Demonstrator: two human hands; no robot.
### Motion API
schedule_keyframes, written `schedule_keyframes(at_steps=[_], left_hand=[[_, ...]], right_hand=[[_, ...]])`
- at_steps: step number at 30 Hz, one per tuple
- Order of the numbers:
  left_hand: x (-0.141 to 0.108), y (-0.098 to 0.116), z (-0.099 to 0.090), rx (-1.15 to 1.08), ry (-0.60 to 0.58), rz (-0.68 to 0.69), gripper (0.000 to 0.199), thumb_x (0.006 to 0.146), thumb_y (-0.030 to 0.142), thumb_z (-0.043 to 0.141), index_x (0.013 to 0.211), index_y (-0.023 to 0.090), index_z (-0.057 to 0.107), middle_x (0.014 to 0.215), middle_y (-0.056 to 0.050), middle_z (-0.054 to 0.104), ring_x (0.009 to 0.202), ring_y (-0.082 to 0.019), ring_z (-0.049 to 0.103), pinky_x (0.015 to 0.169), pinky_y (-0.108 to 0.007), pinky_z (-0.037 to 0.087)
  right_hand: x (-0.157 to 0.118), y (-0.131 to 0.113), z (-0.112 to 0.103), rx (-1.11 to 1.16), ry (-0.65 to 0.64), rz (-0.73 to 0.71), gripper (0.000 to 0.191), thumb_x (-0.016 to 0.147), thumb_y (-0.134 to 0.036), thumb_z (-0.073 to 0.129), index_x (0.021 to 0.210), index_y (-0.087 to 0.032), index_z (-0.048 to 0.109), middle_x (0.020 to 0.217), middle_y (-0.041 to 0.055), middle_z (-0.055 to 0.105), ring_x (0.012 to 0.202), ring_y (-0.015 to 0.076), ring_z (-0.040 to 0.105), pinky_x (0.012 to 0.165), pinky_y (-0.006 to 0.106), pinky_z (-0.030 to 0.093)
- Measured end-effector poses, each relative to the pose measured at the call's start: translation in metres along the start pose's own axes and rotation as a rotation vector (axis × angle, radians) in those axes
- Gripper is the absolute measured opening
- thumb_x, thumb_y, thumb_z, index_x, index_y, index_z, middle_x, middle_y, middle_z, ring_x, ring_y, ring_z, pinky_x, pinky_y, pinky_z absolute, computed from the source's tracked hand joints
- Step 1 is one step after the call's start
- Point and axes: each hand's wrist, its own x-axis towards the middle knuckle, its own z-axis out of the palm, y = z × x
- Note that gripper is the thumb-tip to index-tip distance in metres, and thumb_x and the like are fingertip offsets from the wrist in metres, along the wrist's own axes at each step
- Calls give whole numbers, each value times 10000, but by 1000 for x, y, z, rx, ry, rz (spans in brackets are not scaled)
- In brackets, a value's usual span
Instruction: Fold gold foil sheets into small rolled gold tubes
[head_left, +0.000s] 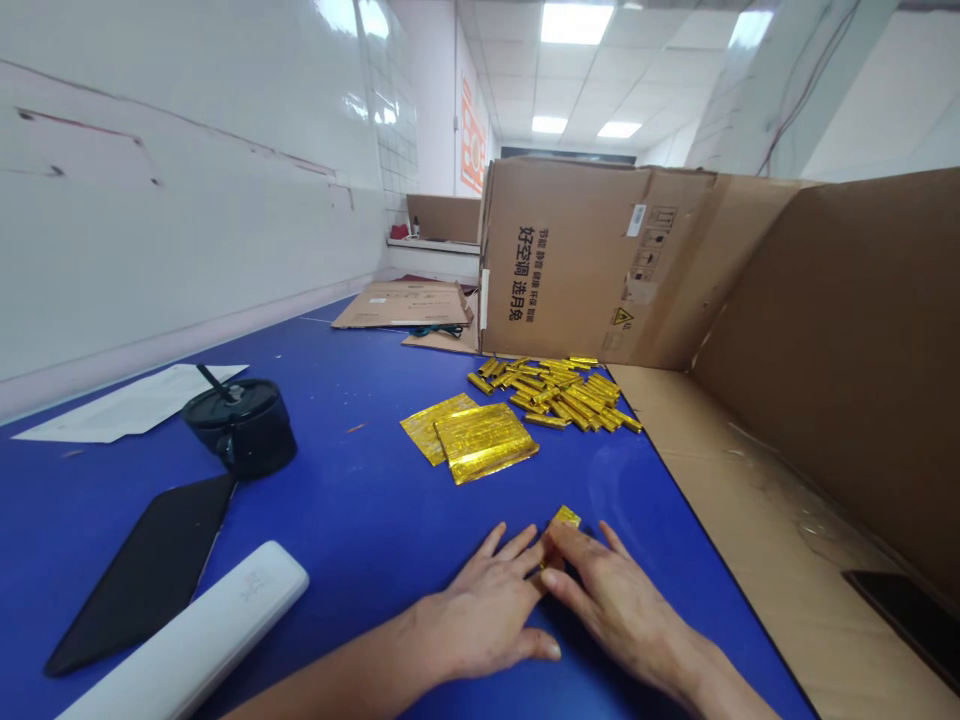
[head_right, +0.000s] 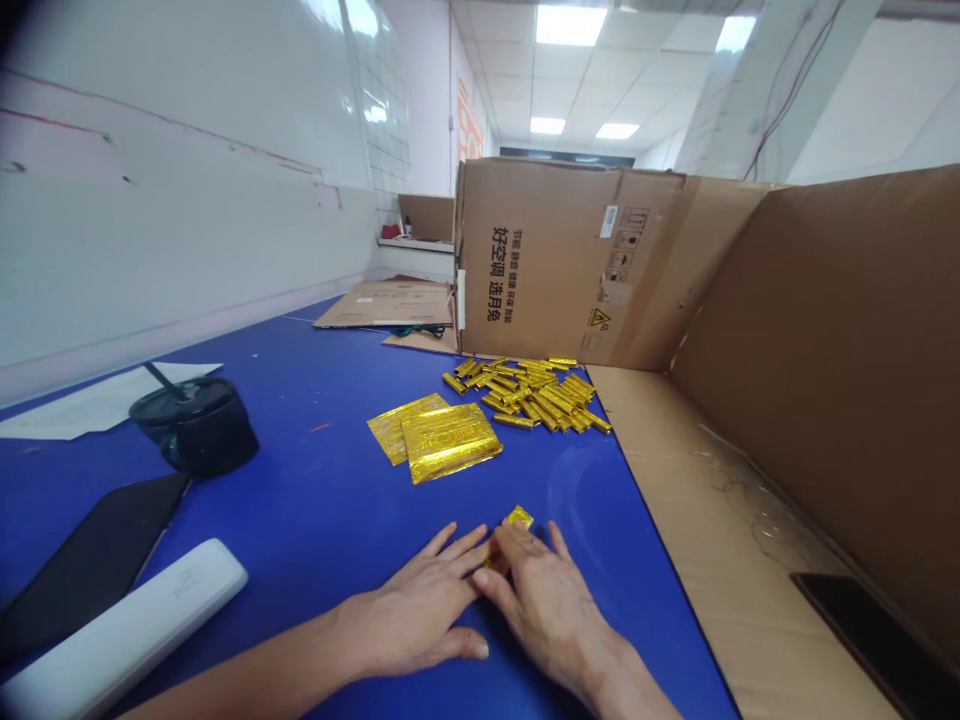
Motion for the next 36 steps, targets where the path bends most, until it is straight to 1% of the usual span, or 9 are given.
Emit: schedule_keyframes(at_steps=[5,9,14,18,20,25,28,32,36], left_hand=[[-1,-1,1,5,14,4,618,761,524,459,1265,191,327,1369,-109,220,1263,-259,131,998,-486,121],[0,-2,0,0,35,10,613,743,525,486,1253,221,334,1359,-99,254,1254,-268,165,983,-516,124],[2,-7,-5,44,64,-23,530,752,485,507,1201,233,382,1320,-65,344,1231,-282,226,964,-547,114],[6,-9,-3,67,161,-73,522,745,407,559,1193,218,368,1181,-64,500,1163,-239,346,977,-479,147],[10,-9,-1,80,218,-107,433,749,346,571,1133,216,419,1089,-52,551,1090,-218,414,967,-433,190],[18,-5,2,102,290,-133,255,746,271,577,978,200,498,921,-23,578,913,-186,489,880,-351,299],[19,-7,2,96,313,-129,207,764,206,534,969,195,507,894,-23,580,883,-182,493,832,-324,334],[19,-13,5,-1,365,-178,218,813,136,406,987,200,521,878,-26,589,854,-170,513,793,-298,365],[22,-21,7,-287,487,-269,252,834,142,336,972,201,538,894,-11,601,813,-141,538,747,-251,392]], right_hand=[[4,11,12,-48,16,45,550,836,-475,317,1272,-142,358,1318,116,342,1219,232,277,994,483,184],[8,24,17,-90,65,27,462,843,-428,336,1245,-210,403,1304,70,375,1204,233,309,988,501,181],[7,32,14,-101,67,40,385,826,-276,390,1208,-287,440,1275,7,429,1193,247,328,971,550,136],[10,36,11,-104,135,10,350,792,-203,442,1124,-283,517,1185,1,532,1103,233,432,968,527,151],[14,36,11,-101,176,-21,302,800,-190,442,1066,-274,557,1106,9,588,1028,214,484,963,495,185],[22,37,14,-129,231,-114,252,843,-182,390,954,-254,604,952,19,645,889,186,532,939,429,246],[23,35,14,-144,249,-98,262,858,-193,359,886,-231,617,830,25,650,821,174,540,922,396,269],[22,32,8,-69,222,-68,232,852,-285,385,906,-244,607,833,13,645,816,176,542,914,390,273],[19,30,6,68,193,-45,212,817,-307,422,908,-234,599,848,19,639,808,186,534,796,327,361]])
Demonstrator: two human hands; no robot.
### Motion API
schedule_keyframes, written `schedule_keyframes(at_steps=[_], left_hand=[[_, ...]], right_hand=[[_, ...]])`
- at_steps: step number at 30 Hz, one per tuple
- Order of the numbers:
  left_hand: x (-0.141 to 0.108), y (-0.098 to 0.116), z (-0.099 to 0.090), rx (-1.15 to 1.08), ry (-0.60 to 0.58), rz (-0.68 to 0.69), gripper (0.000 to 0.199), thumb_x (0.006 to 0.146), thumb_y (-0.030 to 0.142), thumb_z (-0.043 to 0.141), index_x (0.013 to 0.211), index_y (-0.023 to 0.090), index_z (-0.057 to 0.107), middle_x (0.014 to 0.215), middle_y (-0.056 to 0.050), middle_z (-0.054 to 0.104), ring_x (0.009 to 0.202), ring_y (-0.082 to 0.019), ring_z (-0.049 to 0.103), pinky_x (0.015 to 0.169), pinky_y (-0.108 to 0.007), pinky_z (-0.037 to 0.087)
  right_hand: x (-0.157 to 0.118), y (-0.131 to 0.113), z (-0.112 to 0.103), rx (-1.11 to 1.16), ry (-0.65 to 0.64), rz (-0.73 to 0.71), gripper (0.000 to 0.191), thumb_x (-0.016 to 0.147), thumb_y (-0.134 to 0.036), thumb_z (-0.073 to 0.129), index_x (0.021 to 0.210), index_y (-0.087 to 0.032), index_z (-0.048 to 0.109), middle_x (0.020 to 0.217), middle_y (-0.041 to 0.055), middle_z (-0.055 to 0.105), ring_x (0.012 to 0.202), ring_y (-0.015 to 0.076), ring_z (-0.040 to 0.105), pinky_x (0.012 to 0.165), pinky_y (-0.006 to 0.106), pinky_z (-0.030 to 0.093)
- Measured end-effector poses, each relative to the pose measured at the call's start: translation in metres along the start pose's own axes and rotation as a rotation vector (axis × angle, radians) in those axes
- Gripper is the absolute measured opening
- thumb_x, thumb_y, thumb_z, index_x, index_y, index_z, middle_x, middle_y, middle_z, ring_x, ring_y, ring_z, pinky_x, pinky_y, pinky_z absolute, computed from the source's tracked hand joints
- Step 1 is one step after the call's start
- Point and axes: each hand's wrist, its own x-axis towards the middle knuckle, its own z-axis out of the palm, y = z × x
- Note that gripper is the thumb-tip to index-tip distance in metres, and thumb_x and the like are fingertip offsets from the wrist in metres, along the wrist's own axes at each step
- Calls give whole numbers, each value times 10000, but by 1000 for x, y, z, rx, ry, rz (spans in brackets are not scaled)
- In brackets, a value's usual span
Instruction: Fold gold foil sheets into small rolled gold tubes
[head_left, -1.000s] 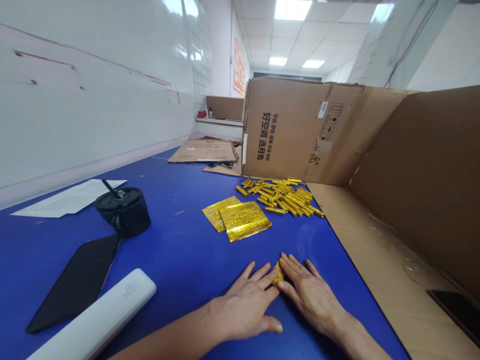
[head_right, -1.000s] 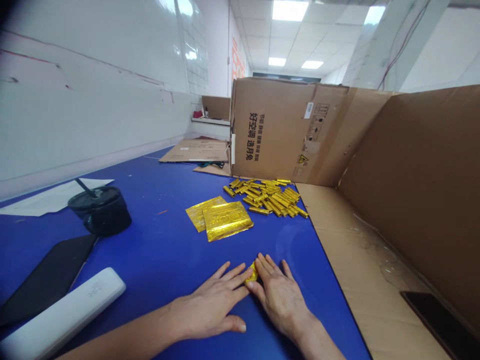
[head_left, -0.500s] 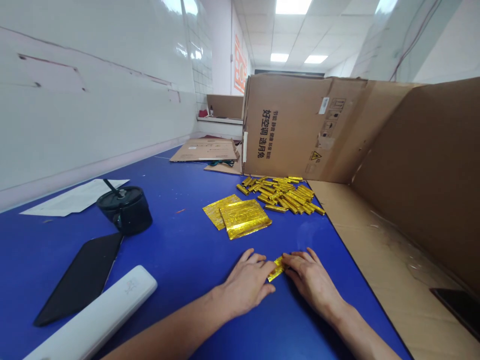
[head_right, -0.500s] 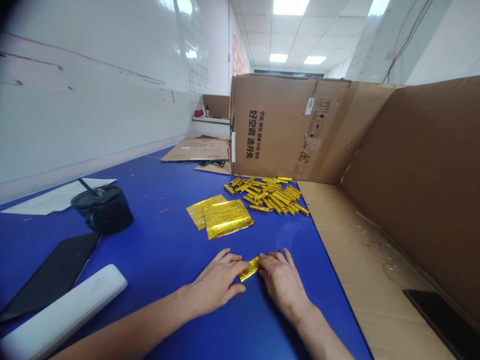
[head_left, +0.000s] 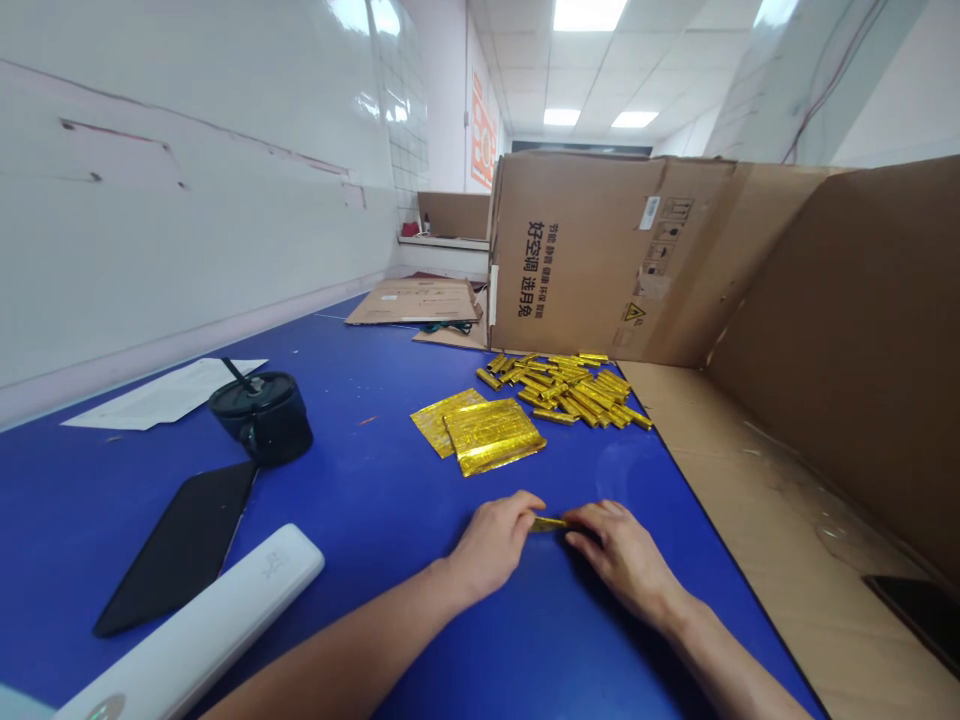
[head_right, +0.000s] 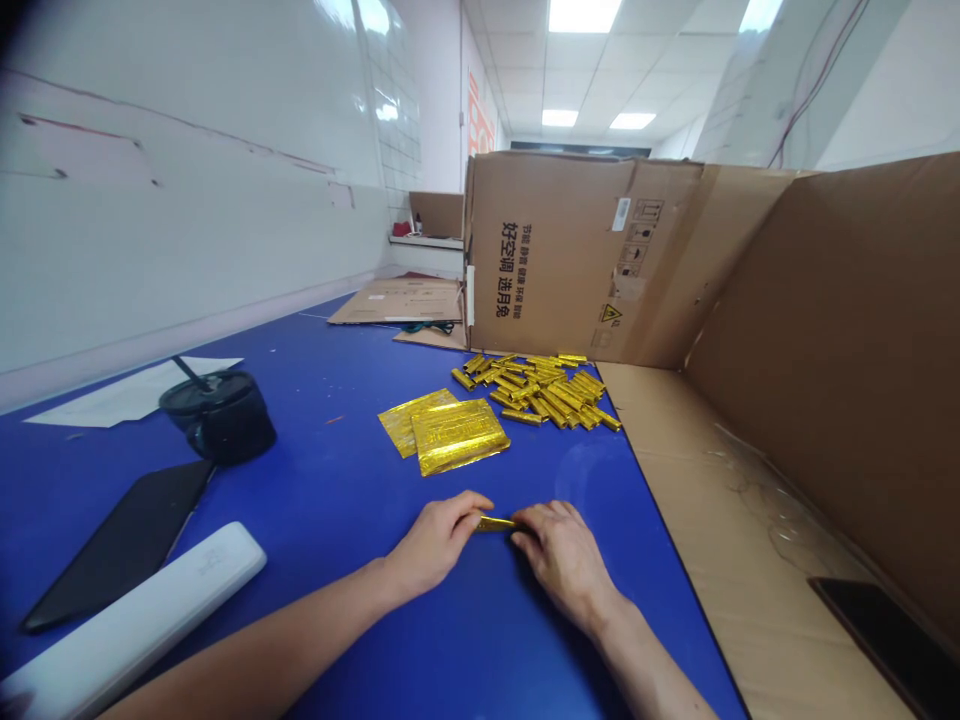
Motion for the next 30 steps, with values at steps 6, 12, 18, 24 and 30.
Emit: schedule_keyframes(at_steps=[6,12,18,24,30], left_hand=[[5,-8,-1,-212,71,-101,253,776,128,365,934,176,557,574,38,482,578,-117,476,568,-215,366],[7,-10,1,-331,68,-129,257,767,121,356,935,164,546,570,43,448,547,-104,470,546,-208,364],[7,-9,3,-359,24,-180,267,770,119,348,962,155,530,517,58,426,474,-95,457,514,-209,371],[7,-8,0,-83,62,-118,267,774,98,360,962,169,537,708,3,522,689,-128,518,652,-233,403],[0,2,-9,381,-32,-45,259,799,140,402,1024,205,514,973,-44,491,827,-167,518,729,-282,408]], right_hand=[[3,-3,7,483,-25,199,263,813,-331,376,684,-177,545,576,-23,536,539,115,474,496,210,351],[6,-4,9,743,-103,270,269,781,-358,408,651,-153,524,511,-38,513,447,82,414,446,193,323],[4,-1,17,556,21,277,259,796,-346,383,670,-171,527,493,-42,485,462,97,434,444,198,316],[1,-11,19,251,73,266,218,811,-294,358,765,-213,555,654,-6,602,599,145,538,534,226,367],[1,-16,20,-3,26,255,226,828,-244,338,836,-234,564,704,3,652,648,167,599,557,241,364]])
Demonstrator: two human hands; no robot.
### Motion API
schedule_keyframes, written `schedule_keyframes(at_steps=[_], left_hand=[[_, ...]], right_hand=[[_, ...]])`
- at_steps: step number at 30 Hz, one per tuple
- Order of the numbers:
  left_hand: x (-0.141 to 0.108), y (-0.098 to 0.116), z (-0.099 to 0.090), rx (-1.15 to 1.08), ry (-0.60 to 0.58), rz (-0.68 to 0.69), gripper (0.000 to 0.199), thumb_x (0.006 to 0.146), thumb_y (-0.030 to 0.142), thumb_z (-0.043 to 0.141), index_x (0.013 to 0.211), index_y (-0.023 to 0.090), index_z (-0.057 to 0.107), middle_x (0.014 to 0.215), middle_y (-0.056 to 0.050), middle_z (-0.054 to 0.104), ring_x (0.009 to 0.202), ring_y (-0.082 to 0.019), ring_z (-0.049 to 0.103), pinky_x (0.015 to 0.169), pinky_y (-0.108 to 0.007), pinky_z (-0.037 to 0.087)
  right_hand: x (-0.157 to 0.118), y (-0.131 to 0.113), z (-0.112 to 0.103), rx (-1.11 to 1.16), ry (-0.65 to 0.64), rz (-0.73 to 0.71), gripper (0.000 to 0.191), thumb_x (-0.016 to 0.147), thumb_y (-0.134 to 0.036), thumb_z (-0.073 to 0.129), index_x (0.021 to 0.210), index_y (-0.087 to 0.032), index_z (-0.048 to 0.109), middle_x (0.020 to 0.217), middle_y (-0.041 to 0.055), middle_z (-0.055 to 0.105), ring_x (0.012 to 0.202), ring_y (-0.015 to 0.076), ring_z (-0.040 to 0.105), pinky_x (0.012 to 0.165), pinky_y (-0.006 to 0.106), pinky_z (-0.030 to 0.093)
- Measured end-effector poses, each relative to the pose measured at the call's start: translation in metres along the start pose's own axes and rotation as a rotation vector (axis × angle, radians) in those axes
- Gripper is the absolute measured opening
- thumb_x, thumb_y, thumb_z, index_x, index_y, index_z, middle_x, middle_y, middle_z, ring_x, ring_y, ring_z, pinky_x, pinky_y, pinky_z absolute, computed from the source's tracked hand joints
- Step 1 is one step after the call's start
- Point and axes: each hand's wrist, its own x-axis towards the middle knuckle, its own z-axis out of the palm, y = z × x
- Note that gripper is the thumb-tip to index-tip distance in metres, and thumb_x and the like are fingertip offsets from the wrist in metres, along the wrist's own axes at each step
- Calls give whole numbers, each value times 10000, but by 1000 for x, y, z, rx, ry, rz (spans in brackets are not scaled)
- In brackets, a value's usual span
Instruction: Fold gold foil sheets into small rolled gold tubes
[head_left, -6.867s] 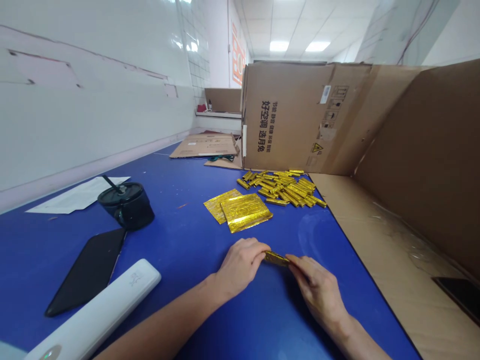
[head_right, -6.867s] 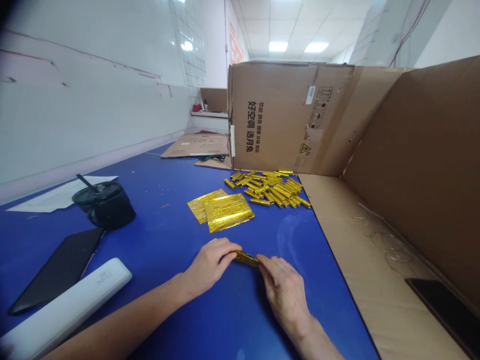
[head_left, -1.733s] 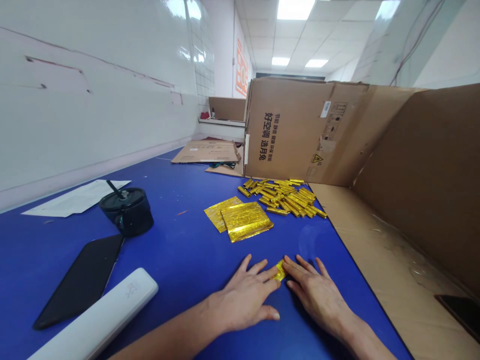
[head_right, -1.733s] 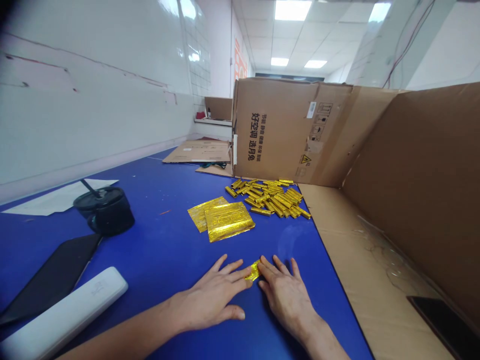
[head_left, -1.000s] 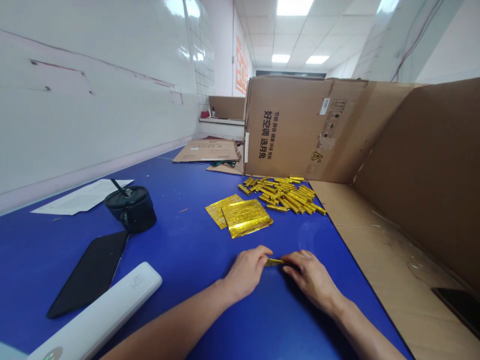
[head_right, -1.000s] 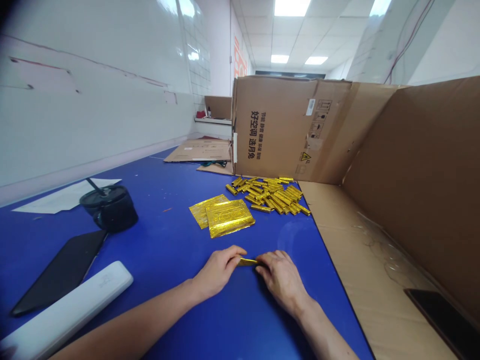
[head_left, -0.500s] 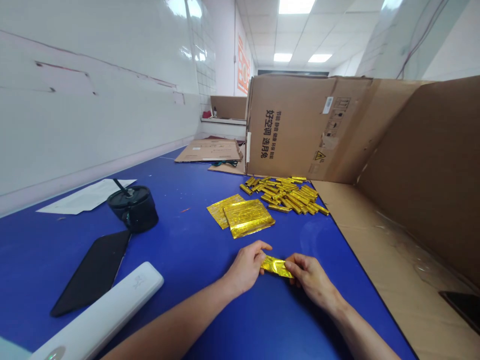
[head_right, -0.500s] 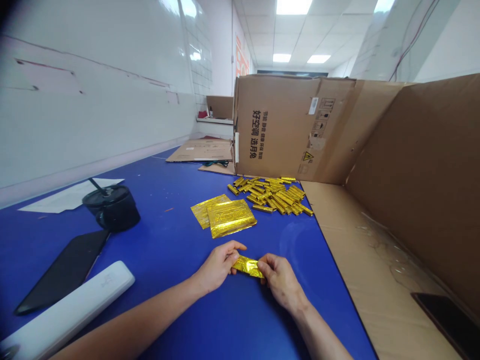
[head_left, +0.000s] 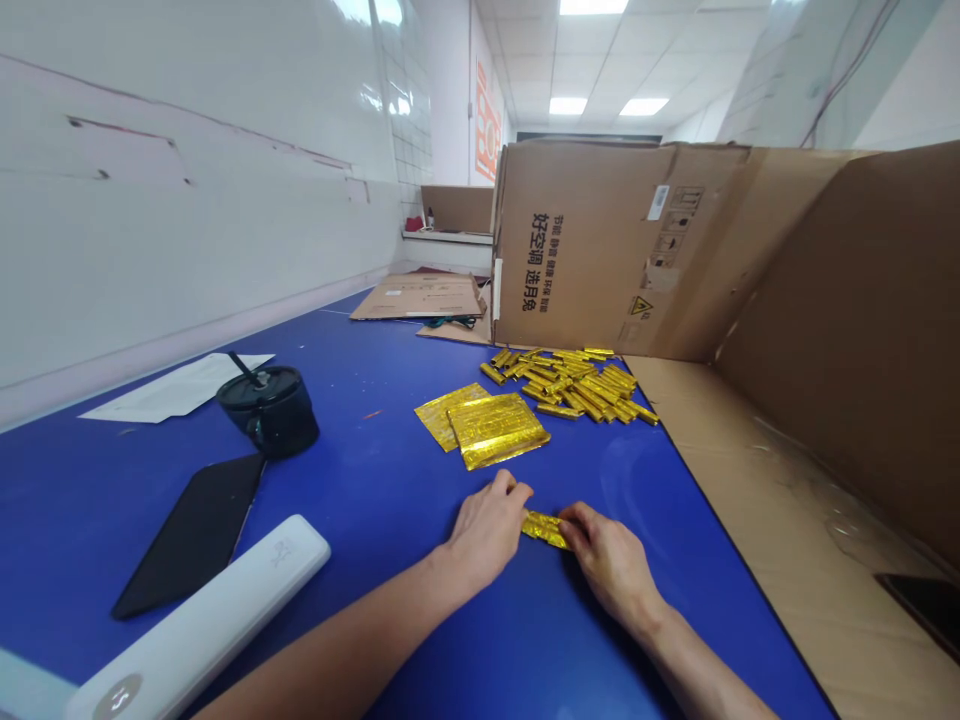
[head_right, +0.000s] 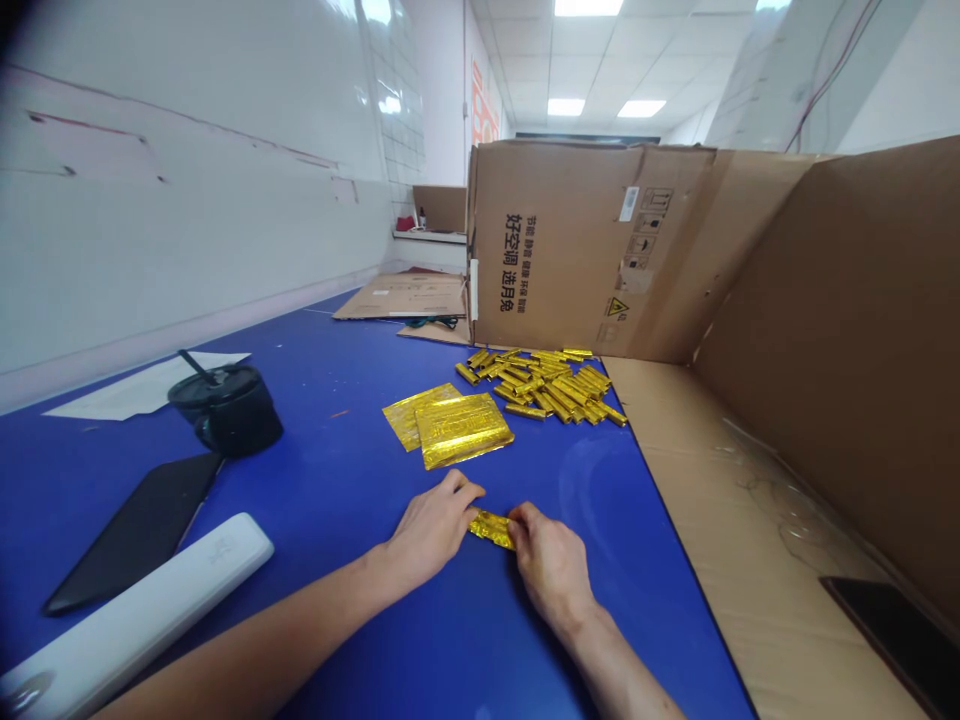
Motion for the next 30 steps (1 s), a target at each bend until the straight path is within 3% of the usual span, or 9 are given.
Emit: schedule_keyframes(at_steps=[6,10,14,18,22,26,30], left_hand=[[-12,11,-1,123,-112,292,263,791,103,397,1010,174,524,980,-61,551,929,-198,464,805,-313,370],[-17,13,5,204,-134,312,270,786,145,430,1047,144,498,1030,-85,541,972,-216,450,824,-341,357],[-19,14,5,264,-134,304,270,795,186,437,1054,136,493,1058,-88,532,971,-225,452,812,-355,361],[-19,14,4,267,-143,293,298,810,200,416,1089,125,484,1094,-93,528,981,-226,458,814,-354,361],[-22,10,1,214,-162,300,380,830,283,414,1180,134,422,1209,-84,471,1090,-219,410,899,-370,308],[-29,5,-3,183,-251,301,510,844,415,364,1275,150,302,1323,-93,333,1219,-227,265,973,-454,191],[-35,1,-8,163,-331,269,639,826,510,329,1322,131,189,1376,-108,186,1267,-217,132,997,-452,145]], right_hand=[[-1,-6,-1,-148,-10,-23,225,844,-229,335,888,-237,556,732,4,673,683,165,623,533,230,363],[-3,-4,1,-311,59,-27,196,840,-229,374,893,-220,562,756,15,670,669,167,619,540,237,382],[-10,-5,0,-333,168,-146,232,837,-183,378,869,-190,607,843,59,656,798,188,593,702,294,418],[-19,-10,-3,-198,13,-350,301,820,-168,400,1074,-193,558,1113,65,582,1019,192,521,925,384,328],[-25,-4,-6,-238,-145,-388,420,792,-254,463,1200,-156,461,1253,91,440,1151,231,397,975,470,263],[-29,4,-5,-286,-177,-401,474,805,-316,447,1244,-142,403,1292,93,372,1190,232,332,985,480,245],[-33,6,0,-296,-165,-384,493,817,-326,428,1266,-132,364,1314,93,325,1210,230,291,987,478,240]])
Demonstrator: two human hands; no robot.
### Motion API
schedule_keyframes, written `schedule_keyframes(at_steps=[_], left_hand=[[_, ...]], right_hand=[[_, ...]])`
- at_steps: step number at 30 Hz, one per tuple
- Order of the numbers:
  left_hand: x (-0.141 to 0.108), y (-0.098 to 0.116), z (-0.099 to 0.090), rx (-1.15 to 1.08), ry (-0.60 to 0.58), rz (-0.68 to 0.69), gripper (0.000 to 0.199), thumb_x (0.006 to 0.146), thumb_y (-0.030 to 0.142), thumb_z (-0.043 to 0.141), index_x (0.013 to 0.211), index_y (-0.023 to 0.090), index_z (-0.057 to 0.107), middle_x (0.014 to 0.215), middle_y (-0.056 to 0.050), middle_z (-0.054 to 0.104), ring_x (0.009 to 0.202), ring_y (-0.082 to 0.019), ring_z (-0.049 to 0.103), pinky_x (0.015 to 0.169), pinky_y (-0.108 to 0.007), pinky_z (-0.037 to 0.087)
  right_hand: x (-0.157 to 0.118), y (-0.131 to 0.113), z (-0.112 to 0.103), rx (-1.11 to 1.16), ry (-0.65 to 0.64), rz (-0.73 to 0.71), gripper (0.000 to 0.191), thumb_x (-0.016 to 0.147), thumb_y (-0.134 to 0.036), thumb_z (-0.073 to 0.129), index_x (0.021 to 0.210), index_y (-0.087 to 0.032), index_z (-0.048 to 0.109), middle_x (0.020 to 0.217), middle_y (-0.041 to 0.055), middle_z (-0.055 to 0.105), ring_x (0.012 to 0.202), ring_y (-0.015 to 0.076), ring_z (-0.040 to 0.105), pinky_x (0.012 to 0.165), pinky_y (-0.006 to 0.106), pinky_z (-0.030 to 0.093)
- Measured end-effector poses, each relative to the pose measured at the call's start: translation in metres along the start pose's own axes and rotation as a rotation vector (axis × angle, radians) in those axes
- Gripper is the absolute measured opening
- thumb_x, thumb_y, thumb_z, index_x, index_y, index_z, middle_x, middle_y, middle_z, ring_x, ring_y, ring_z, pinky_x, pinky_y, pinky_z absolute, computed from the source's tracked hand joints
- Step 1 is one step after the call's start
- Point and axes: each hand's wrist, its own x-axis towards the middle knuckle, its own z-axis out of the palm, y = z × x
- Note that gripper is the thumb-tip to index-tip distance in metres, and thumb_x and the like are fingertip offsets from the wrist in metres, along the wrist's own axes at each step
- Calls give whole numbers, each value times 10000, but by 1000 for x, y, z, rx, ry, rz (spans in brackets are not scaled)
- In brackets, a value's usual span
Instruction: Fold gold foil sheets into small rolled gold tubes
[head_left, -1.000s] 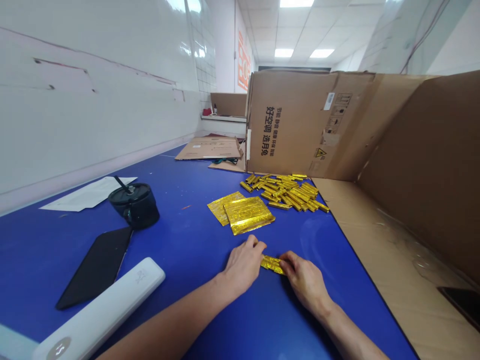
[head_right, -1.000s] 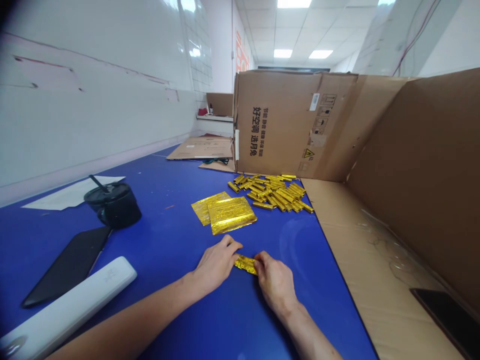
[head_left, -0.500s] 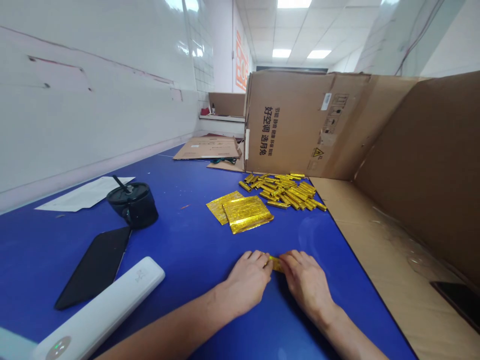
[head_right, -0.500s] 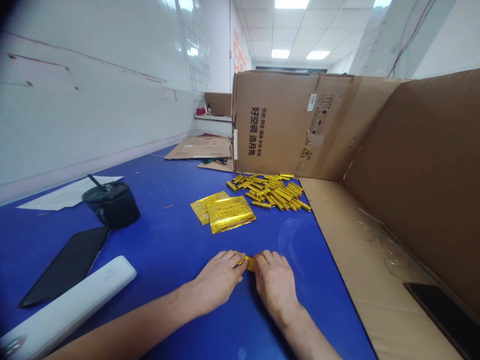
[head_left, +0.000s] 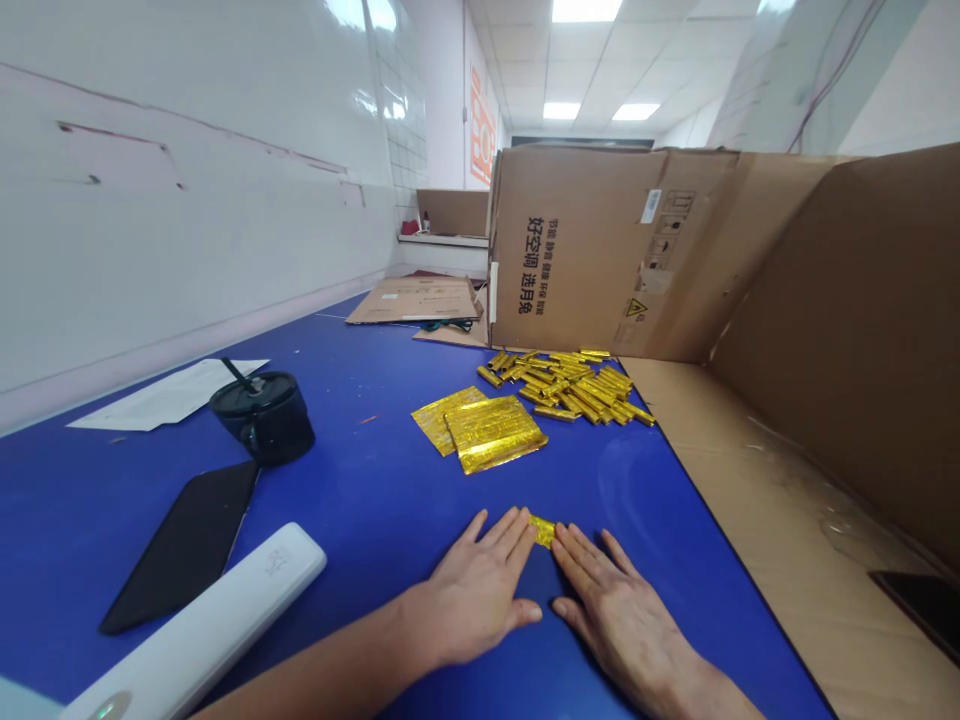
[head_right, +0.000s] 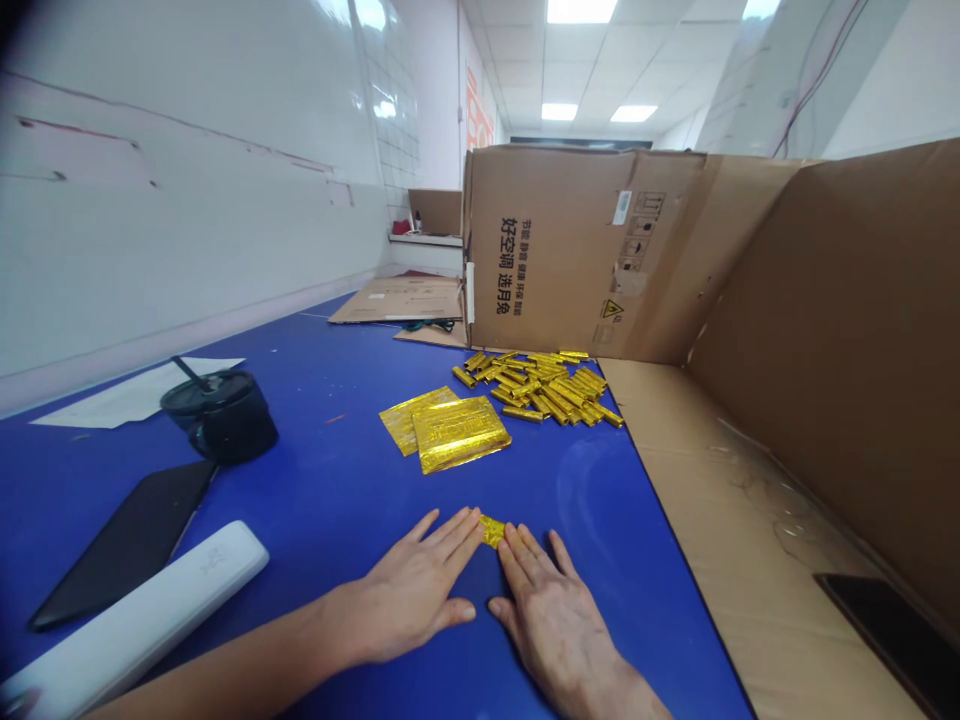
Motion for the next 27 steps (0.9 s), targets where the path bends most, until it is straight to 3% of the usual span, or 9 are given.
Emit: schedule_keyframes(at_steps=[7,13,17,21,27], left_hand=[[-4,-6,-2,-9,-33,-10,722,789,522,397,1337,141,122,1384,-108,133,1273,-224,96,1004,-480,89],[7,-2,0,7,2,-69,751,759,593,374,1323,132,191,1374,-130,180,1265,-258,119,993,-512,76],[12,2,4,41,27,-73,746,781,591,304,1315,80,206,1362,-161,206,1268,-249,107,1008,-474,69],[12,4,8,85,9,-58,678,810,483,315,1326,69,165,1362,-172,200,1266,-249,115,1010,-458,75],[11,4,8,51,46,-75,772,775,613,282,1315,67,200,1358,-171,215,1261,-270,125,1003,-485,64]], right_hand=[[-4,2,-2,57,1,-2,528,835,-418,371,1296,-171,303,1345,71,263,1230,224,243,990,497,212],[0,9,-10,75,13,65,533,832,-472,338,1292,-205,310,1342,55,293,1232,256,236,977,561,156],[11,-7,-16,110,7,99,617,814,-520,327,1293,-131,314,1335,125,299,1240,263,210,995,534,114],[20,-19,-14,190,-42,13,660,827,-506,295,1337,-108,167,1382,118,172,1265,233,113,1017,480,105],[4,7,-5,116,-23,83,646,822,-539,270,1324,-135,221,1379,110,189,1260,227,153,1004,495,138]])
